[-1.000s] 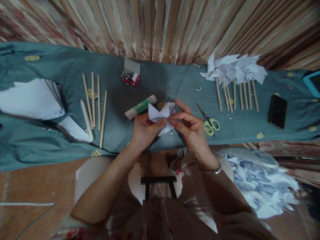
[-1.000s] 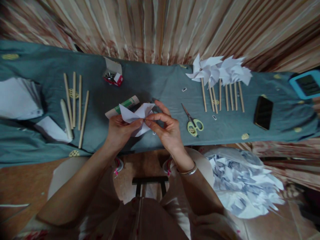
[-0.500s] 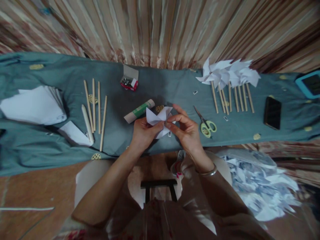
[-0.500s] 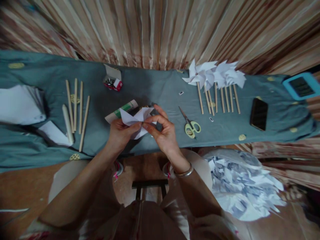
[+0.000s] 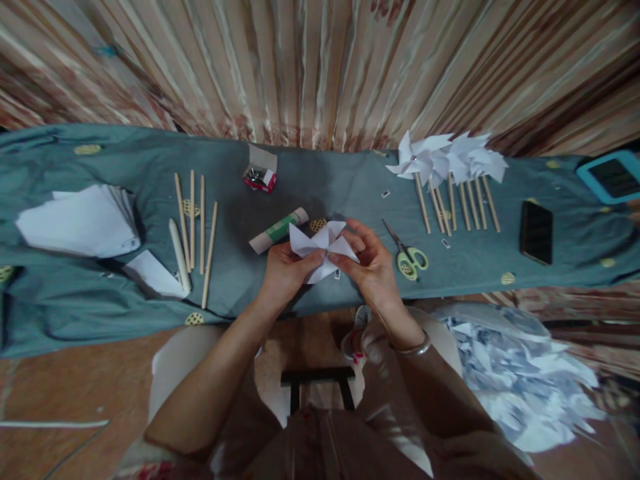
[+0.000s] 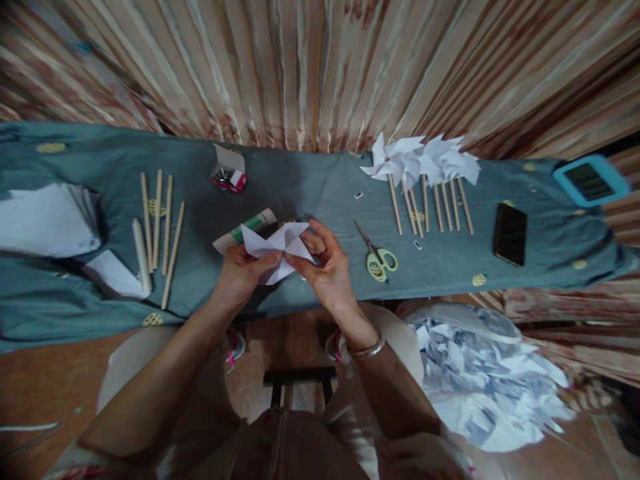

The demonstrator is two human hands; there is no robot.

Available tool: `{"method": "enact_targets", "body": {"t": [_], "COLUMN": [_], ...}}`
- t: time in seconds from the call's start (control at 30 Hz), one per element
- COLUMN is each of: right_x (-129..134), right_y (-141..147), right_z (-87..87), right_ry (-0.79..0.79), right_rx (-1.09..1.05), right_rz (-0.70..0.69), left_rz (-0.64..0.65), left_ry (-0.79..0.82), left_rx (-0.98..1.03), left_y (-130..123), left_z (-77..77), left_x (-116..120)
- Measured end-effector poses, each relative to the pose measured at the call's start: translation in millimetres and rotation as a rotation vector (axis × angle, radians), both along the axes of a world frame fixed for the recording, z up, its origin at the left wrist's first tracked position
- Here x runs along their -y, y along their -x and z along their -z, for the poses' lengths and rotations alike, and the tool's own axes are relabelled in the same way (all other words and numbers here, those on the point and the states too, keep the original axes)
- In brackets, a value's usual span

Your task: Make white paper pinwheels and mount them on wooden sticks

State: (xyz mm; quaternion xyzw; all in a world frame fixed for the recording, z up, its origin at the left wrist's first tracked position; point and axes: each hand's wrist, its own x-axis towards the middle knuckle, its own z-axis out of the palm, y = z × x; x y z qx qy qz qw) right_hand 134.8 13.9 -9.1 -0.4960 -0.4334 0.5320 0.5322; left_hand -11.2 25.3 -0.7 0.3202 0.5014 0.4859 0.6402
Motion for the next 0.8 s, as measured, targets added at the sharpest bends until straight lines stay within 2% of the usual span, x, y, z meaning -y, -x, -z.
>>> {"method": "enact_targets", "body": {"t": [0.1, 0.37, 0.57, 0.8], "right_x": [0.7, 4.2, 5.8, 8.7], "right_y": [-0.3, -0.9, -4.4, -5.4], "right_z": [1.8, 1.4, -1.0, -11.3], "right_ry": [0.000, -0.160, -0.196, -0.218], "right_rx": [0.002, 0.304, 0.334, 0.377], "right_rz": [-0.026, 0.129, 0.069, 0.026], "left_rz": [-0.012, -0.046, -0.013, 0.016], "left_ry": [0.005, 0.035, -0.004, 0.034], "left_rx": [-0.004, 0.028, -0.003, -0.008], "left_y": [-0.4, -3.2, -2.5, -3.1], "left_z": [1.0, 3.2, 4.7, 3.8], "left_x": [-0.2, -1.8, -0.7, -1.3]}}
